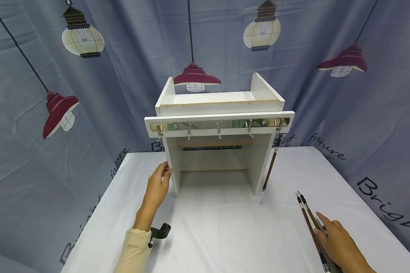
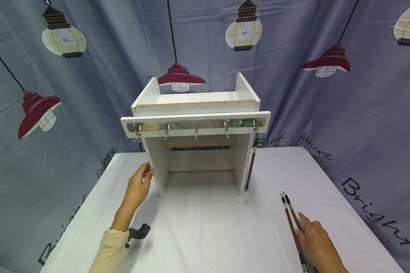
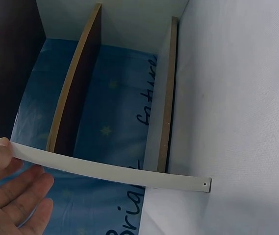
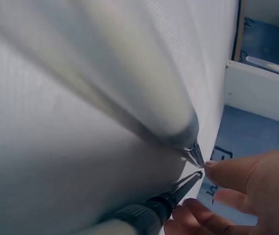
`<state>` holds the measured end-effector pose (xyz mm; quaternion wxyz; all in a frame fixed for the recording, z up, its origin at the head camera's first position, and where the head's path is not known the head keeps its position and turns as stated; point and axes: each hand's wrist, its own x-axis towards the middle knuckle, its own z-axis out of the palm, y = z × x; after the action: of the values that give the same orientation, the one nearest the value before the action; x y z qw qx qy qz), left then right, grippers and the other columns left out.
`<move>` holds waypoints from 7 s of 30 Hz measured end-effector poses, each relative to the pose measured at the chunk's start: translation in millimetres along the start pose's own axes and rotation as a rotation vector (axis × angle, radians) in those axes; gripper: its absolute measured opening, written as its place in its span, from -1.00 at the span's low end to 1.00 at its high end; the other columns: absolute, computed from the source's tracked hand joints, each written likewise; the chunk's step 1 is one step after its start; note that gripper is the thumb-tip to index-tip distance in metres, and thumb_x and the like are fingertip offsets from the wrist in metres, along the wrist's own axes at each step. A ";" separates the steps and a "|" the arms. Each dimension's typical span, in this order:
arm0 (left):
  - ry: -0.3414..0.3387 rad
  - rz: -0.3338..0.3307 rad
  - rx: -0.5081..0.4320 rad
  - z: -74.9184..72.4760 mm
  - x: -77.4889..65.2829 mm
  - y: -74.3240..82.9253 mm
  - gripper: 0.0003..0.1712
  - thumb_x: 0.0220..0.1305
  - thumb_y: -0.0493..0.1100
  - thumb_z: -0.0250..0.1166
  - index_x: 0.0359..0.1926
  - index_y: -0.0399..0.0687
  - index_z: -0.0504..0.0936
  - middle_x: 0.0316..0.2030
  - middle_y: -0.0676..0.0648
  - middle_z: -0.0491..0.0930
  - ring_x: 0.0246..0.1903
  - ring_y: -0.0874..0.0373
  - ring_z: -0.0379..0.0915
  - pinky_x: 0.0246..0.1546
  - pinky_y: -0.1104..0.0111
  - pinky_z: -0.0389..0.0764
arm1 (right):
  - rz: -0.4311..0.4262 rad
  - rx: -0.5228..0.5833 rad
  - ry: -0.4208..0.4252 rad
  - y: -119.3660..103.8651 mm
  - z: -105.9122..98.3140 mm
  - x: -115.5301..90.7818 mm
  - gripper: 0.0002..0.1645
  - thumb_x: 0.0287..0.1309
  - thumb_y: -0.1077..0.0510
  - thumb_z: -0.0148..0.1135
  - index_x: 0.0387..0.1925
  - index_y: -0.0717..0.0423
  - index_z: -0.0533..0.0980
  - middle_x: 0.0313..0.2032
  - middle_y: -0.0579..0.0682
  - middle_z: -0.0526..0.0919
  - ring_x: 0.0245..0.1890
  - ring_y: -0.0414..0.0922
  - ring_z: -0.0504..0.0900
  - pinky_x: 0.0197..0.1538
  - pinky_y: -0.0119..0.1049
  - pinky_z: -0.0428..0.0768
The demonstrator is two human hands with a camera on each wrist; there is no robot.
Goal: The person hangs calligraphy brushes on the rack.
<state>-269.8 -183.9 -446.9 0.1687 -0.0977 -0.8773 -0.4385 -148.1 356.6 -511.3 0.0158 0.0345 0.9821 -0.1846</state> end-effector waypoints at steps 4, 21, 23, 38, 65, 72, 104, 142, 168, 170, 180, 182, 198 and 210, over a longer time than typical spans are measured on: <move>0.002 -0.001 -0.001 1.2 -0.6 0.0 -0.54 0.68 -0.13 0.08 0.43 -0.26 0.44 0.22 -0.28 0.59 0.26 -0.21 0.53 0.34 -0.07 0.54 | 0.000 -0.010 -0.017 5.8 1.3 0.7 -0.26 0.38 0.23 0.31 0.39 0.59 0.25 -0.16 0.45 0.52 -0.30 0.09 0.61 -0.28 0.10 0.66; 0.001 0.001 0.006 1.1 0.8 -0.5 -0.53 0.69 -0.13 0.08 0.44 -0.25 0.43 0.23 -0.29 0.59 0.25 -0.24 0.53 0.33 -0.09 0.54 | -0.048 -0.038 0.044 10.4 10.3 0.5 -0.31 0.29 0.31 0.37 0.35 0.54 0.35 -0.23 0.34 0.53 -0.34 0.05 0.54 -0.34 0.02 0.62; -0.002 0.000 0.007 1.1 1.0 -0.5 -0.53 0.69 -0.13 0.08 0.44 -0.26 0.43 0.23 -0.30 0.59 0.25 -0.24 0.53 0.33 -0.09 0.54 | -0.055 -0.041 0.056 10.3 11.0 0.6 -0.32 0.28 0.32 0.37 0.34 0.54 0.36 -0.24 0.34 0.53 -0.35 0.05 0.53 -0.35 0.02 0.61; -0.006 -0.014 0.003 0.9 0.8 -1.0 -0.53 0.69 -0.12 0.08 0.44 -0.25 0.43 0.25 -0.30 0.58 0.27 -0.24 0.52 0.35 -0.10 0.53 | -0.102 -0.038 0.131 5.3 15.6 -1.6 -0.40 0.20 0.48 0.36 0.26 0.60 0.45 -0.33 0.26 0.48 -0.45 -0.07 0.46 -0.50 -0.25 0.49; -0.009 -0.015 0.001 0.2 -0.5 1.1 -0.52 0.69 -0.12 0.07 0.45 -0.25 0.42 0.25 -0.30 0.57 0.29 -0.25 0.50 0.37 -0.11 0.51 | -0.216 -0.133 0.218 5.8 19.9 -1.7 -0.47 0.03 0.54 0.44 0.10 0.61 0.56 -0.43 0.17 0.42 -0.49 -0.10 0.41 -0.54 -0.29 0.46; -0.002 -0.006 0.004 0.4 -1.1 1.4 -0.53 0.69 -0.13 0.08 0.44 -0.25 0.43 0.25 -0.30 0.58 0.29 -0.25 0.51 0.36 -0.11 0.52 | -0.223 -0.135 0.234 4.5 20.6 -3.0 -0.48 0.03 0.55 0.42 0.09 0.61 0.56 -0.44 0.16 0.41 -0.50 -0.11 0.39 -0.55 -0.30 0.44; -0.002 -0.004 0.008 0.4 0.1 0.8 -0.53 0.69 -0.14 0.08 0.44 -0.26 0.43 0.24 -0.30 0.59 0.28 -0.25 0.51 0.36 -0.10 0.52 | -0.250 0.066 0.610 -60.5 -30.9 -23.8 -0.39 0.08 0.58 0.39 0.23 0.45 0.57 -0.22 0.21 0.48 -0.35 0.03 0.49 -0.51 -0.41 0.38; 0.008 0.011 0.006 0.5 -0.8 -0.9 -0.54 0.68 -0.13 0.09 0.43 -0.26 0.44 0.22 -0.30 0.60 0.26 -0.25 0.53 0.34 -0.11 0.54 | -0.595 0.168 0.853 -158.0 -62.9 -40.8 -0.31 0.68 -0.21 -0.22 0.38 0.14 0.55 -0.14 0.21 0.54 -0.26 -0.33 0.44 -0.18 -0.78 0.47; 0.014 0.021 0.007 1.5 -0.4 -4.1 -0.53 0.68 -0.13 0.09 0.44 -0.25 0.44 0.23 -0.29 0.60 0.27 -0.23 0.53 0.35 -0.09 0.53 | -0.699 0.083 0.775 -173.1 -62.9 -30.8 -0.37 0.71 -0.10 -0.28 0.40 0.12 0.54 -0.17 0.09 0.55 -0.22 -0.14 0.50 -0.20 -0.48 0.56; 0.014 0.020 0.006 1.4 -0.5 -4.0 -0.53 0.68 -0.13 0.09 0.44 -0.25 0.43 0.23 -0.28 0.60 0.27 -0.23 0.52 0.35 -0.09 0.53 | -0.701 0.084 0.770 -174.0 -62.9 -30.4 -0.37 0.71 -0.10 -0.28 0.40 0.11 0.54 -0.16 0.09 0.55 -0.21 -0.13 0.50 -0.19 -0.46 0.56; 0.007 0.011 0.007 0.5 -0.3 -0.4 -0.53 0.68 -0.12 0.08 0.44 -0.25 0.43 0.23 -0.29 0.59 0.27 -0.24 0.52 0.35 -0.09 0.53 | -0.705 0.057 0.754 -176.1 -65.4 -27.4 -0.35 0.70 -0.11 -0.31 0.44 0.11 0.51 -0.16 0.09 0.54 -0.20 -0.13 0.52 -0.21 -0.44 0.56; 0.007 0.013 0.008 0.6 -0.1 -0.4 -0.53 0.68 -0.12 0.08 0.44 -0.25 0.43 0.23 -0.29 0.59 0.27 -0.24 0.52 0.35 -0.09 0.53 | -0.706 0.058 0.747 -176.3 -66.2 -26.4 -0.37 0.68 -0.07 -0.28 0.44 0.11 0.50 -0.15 0.09 0.54 -0.20 -0.12 0.52 -0.20 -0.45 0.57; 0.011 0.013 0.004 1.1 0.0 -1.0 -0.53 0.68 -0.12 0.09 0.43 -0.27 0.44 0.23 -0.31 0.59 0.26 -0.26 0.53 0.34 -0.11 0.53 | -0.698 0.059 0.721 -177.8 -62.7 -21.5 -0.10 0.01 0.55 0.38 0.43 0.10 0.51 -0.14 0.09 0.55 -0.18 -0.11 0.55 -0.17 -0.53 0.58; 0.012 0.011 -0.003 1.5 0.0 -1.4 -0.52 0.69 -0.11 0.08 0.43 -0.29 0.43 0.22 -0.31 0.60 0.27 -0.27 0.52 0.35 -0.12 0.52 | -0.675 0.049 0.746 -179.0 -48.2 -15.2 -0.14 0.02 0.58 0.39 0.40 0.16 0.53 -0.14 0.12 0.55 -0.19 -0.10 0.54 -0.20 -0.52 0.58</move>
<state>-270.5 -183.6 -448.7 0.1764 -0.1002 -0.8751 -0.4395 -146.9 206.8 -401.0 -0.3978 -0.2209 0.8726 -0.1773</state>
